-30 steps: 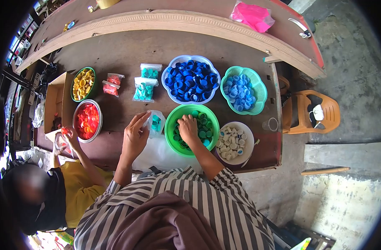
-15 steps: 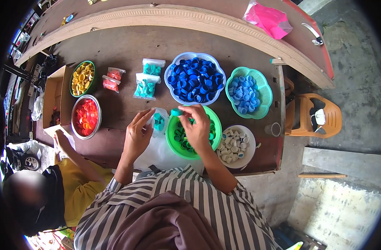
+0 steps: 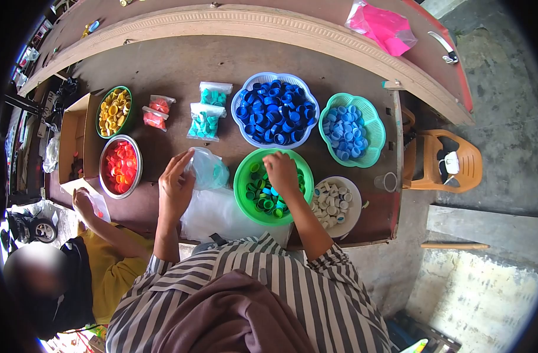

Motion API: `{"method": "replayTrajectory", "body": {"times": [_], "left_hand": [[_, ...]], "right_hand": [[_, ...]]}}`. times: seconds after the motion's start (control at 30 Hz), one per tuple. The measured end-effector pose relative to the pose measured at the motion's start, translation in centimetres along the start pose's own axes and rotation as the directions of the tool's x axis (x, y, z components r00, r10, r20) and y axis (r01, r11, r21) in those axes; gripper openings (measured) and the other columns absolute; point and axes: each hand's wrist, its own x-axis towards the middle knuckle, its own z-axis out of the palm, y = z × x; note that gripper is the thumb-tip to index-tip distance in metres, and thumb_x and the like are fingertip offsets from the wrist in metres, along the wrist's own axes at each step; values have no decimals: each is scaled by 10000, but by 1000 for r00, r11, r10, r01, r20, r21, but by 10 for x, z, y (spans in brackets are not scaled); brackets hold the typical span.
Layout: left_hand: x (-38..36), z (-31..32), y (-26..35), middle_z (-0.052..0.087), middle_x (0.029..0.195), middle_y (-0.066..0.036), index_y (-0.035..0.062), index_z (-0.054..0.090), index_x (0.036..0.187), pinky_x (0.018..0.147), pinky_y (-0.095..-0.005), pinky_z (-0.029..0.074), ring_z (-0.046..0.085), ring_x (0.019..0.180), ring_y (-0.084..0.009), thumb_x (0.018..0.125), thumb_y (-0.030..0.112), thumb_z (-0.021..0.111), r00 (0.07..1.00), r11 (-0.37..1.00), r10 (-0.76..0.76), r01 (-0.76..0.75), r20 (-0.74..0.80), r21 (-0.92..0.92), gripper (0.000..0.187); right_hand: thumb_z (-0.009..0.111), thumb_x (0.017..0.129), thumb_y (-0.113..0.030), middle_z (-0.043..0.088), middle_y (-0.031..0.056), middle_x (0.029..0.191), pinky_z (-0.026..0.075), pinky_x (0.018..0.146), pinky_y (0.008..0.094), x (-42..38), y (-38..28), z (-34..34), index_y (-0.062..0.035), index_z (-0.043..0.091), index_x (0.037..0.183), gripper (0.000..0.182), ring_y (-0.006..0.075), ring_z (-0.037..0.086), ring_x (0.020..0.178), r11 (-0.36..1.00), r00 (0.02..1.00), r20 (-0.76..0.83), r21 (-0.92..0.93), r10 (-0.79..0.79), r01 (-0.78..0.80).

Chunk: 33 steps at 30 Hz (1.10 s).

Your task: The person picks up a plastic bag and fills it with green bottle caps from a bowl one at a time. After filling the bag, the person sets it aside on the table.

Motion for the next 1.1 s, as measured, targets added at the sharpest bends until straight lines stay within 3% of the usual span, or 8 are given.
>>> {"method": "replayTrajectory", "body": {"times": [0.17,0.3,0.43,0.6,0.87,0.97,1.03,1.1], "left_hand": [[-2,-6,-4,653,1204,-153,35,616,1284,651,-298,539,685,825,-238,838,-97,545,999,999,-39,39,-21,19,470],[-2,-4,-5,658,1205,-137,46,625,1285,635,-282,527,668,798,-200,838,-90,546,998,999,-46,46,-35,15,474],[-1,0,-6,664,1206,-122,57,634,1284,634,-266,522,659,788,-168,835,-83,551,999,1000,-23,23,-39,5,477],[1,4,2,655,1203,-154,36,620,1280,649,-293,540,684,809,-227,853,-88,542,1000,1000,-23,23,14,-11,452],[-7,1,3,654,1195,-161,30,620,1277,677,-314,553,688,837,-261,857,-84,541,1000,1000,-13,13,7,-20,443],[-10,-1,4,653,1199,-159,30,619,1279,679,-313,554,687,835,-258,855,-84,540,1000,1000,3,-3,2,-1,447],[-12,0,2,653,1202,-159,31,618,1281,679,-311,551,686,831,-255,849,-86,539,1000,1000,8,-8,-3,-4,455],[-13,1,0,652,1205,-158,32,617,1284,680,-309,549,685,827,-252,844,-88,537,1000,1000,19,-19,1,-12,462]], "right_hand": [[688,807,-100,611,18,1080,417,866,432,-43,5,22,-124,719,998,195,255,550,1037,945,966,208,-254,-156,207],[663,810,-90,640,-12,968,399,869,435,-55,13,5,-146,728,861,100,230,560,1001,968,929,368,-242,34,60],[634,842,-86,638,-10,945,401,870,445,-54,15,-17,-160,713,816,111,243,562,999,986,955,278,-156,106,-64],[660,844,-131,591,46,970,419,849,423,-28,23,2,-120,696,885,56,270,546,982,952,998,35,-301,-44,52],[761,770,-173,576,69,1017,415,867,423,-8,17,31,-101,681,915,180,269,531,1042,804,992,114,-594,51,27],[821,695,-127,578,59,1013,426,859,419,-13,21,11,-111,654,952,307,269,540,1023,934,995,98,-357,31,6],[855,639,-89,590,50,990,435,854,416,-20,30,4,-116,626,976,408,275,554,972,996,999,51,86,-17,12],[858,651,-96,610,52,987,458,827,396,-29,30,-4,-102,613,983,413,274,570,927,989,999,45,150,-11,4]]}}
